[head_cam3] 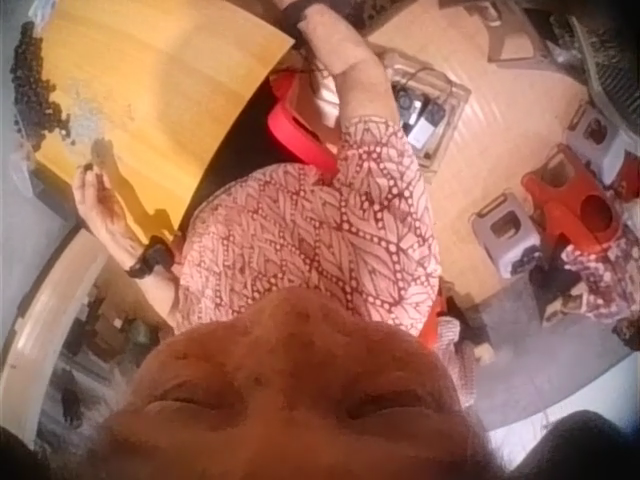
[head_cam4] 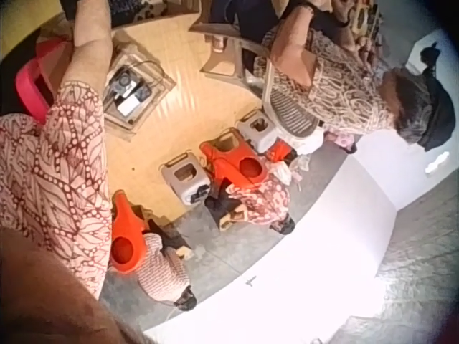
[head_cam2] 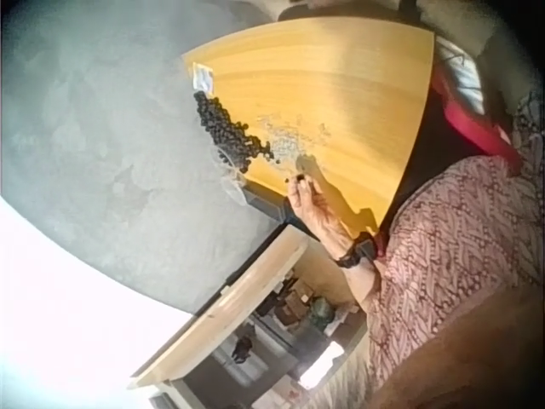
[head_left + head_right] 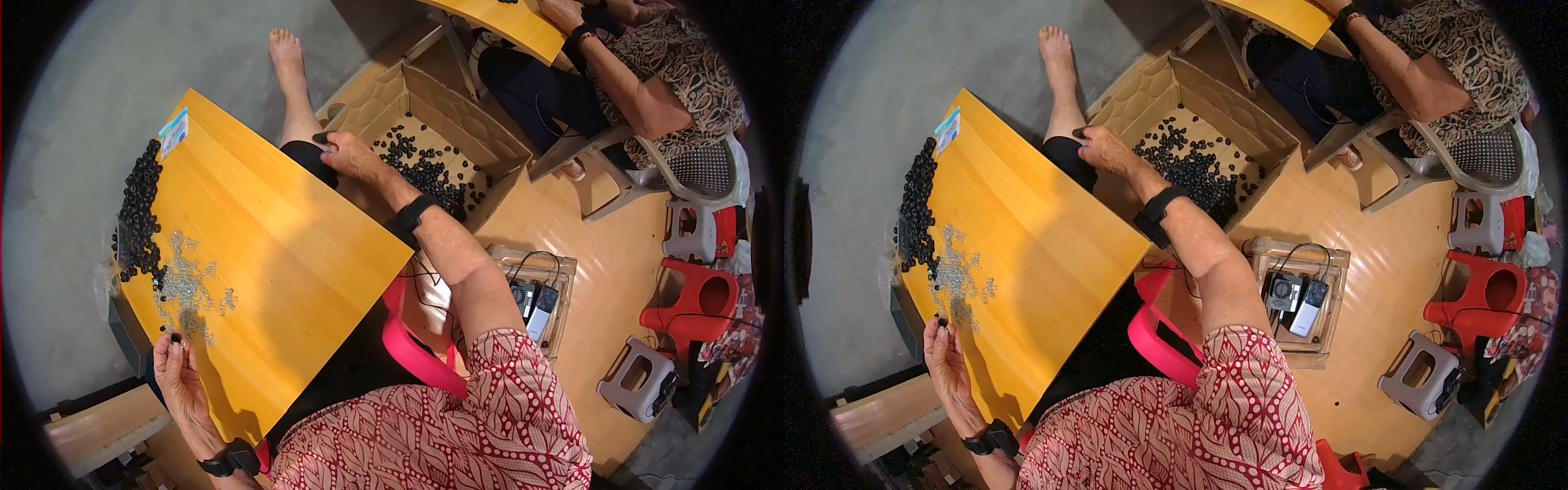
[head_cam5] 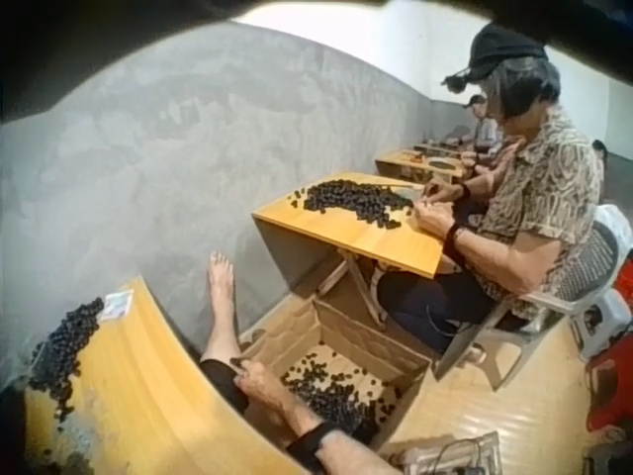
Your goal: The person attaches small pins into black components one by one using a finger-held tool at a table.
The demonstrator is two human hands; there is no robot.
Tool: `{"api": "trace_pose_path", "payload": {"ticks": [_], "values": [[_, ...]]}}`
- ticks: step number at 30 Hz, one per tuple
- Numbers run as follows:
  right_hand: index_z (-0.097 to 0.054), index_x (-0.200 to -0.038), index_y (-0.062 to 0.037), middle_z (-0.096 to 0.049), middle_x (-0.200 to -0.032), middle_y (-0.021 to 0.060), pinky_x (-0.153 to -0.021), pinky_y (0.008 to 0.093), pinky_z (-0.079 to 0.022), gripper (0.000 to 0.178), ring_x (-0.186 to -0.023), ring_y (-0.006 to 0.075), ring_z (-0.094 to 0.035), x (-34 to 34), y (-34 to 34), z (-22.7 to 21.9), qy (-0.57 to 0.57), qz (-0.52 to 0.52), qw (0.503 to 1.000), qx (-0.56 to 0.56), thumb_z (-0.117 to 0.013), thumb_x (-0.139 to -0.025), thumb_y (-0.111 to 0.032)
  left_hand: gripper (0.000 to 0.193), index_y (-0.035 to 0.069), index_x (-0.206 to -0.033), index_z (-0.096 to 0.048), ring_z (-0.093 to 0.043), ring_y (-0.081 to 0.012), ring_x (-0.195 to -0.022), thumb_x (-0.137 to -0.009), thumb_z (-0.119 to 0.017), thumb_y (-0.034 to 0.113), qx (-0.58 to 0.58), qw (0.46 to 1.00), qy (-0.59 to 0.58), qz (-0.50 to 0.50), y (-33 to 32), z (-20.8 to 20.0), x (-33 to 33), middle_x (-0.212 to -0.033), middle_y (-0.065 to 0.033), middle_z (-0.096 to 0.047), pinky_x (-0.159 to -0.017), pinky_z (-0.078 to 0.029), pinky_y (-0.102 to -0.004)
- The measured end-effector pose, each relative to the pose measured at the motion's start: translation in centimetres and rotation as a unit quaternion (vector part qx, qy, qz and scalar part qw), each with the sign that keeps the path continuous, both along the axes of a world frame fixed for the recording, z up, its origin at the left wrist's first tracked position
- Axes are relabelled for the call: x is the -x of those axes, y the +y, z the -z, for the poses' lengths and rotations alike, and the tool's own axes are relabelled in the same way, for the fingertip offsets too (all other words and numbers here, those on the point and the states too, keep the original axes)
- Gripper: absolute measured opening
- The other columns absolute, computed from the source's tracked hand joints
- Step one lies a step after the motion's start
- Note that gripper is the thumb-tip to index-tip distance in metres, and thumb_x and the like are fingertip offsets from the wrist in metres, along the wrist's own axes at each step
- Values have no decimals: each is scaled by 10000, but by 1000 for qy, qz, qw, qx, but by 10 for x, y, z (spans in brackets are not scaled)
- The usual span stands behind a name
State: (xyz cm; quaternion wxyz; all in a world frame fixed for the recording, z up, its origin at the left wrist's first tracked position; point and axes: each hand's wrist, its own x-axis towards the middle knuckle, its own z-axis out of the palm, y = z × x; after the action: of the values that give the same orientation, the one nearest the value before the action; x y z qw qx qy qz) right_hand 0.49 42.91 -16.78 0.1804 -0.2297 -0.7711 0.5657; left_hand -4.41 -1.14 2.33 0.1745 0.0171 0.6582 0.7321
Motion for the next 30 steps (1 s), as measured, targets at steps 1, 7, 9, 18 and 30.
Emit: {"api": "trace_pose_path", "payload": {"ticks": [1,7,9,18,30], "values": [[-594,-1199,-29,-656,-920,233,-747,391,-515,435,-920,344,-648,3,3,2,28,-10,999,-42,-656,-783,-139,215,26,-1070,-631,-671,-143,-897,-860,-652,-12,-3,1000,1,-1,-1,0,-2,-1035,-98,-671,-808,-574,-227],[-640,-1019,-1,-623,-904,268,-706,437,-496,289,-825,413,-621,-10,21,15,35,-22,981,-189,-637,-771,-150,223,21,-1058,-629,-665,-136,-859,-844,-671,-20,-17,1000,-7,8,9,3,-8,-1007,-95,-667,-772,-574,-223],[-637,-1039,10,-620,-820,247,-667,412,-486,315,-720,342,-617,-31,21,-4,25,31,986,-160,-643,-772,-158,226,20,-1049,-630,-666,-136,-860,-834,-675,-34,-42,999,-1,7,11,5,-9,-1001,-97,-668,-774,-577,-226],[-641,-1078,29,-640,-814,222,-655,373,-488,292,-733,314,-630,-98,-27,-159,48,94,967,-234,-598,-816,-93,244,11,-1043,-618,-660,-143,-873,-817,-673,-62,-123,992,-23,30,-16,0,-17,-995,-98,-658,-801,-575,-232],[-665,-996,14,-632,-905,115,-727,349,-513,255,-829,281,-627,-58,-206,-237,250,-244,902,-254,-725,-755,-47,247,14,-1082,-592,-619,-180,-956,-842,-649,-3,-165,983,-22,83,3,-32,-30,-1040,-90,-628,-903,-499,-288]]}}
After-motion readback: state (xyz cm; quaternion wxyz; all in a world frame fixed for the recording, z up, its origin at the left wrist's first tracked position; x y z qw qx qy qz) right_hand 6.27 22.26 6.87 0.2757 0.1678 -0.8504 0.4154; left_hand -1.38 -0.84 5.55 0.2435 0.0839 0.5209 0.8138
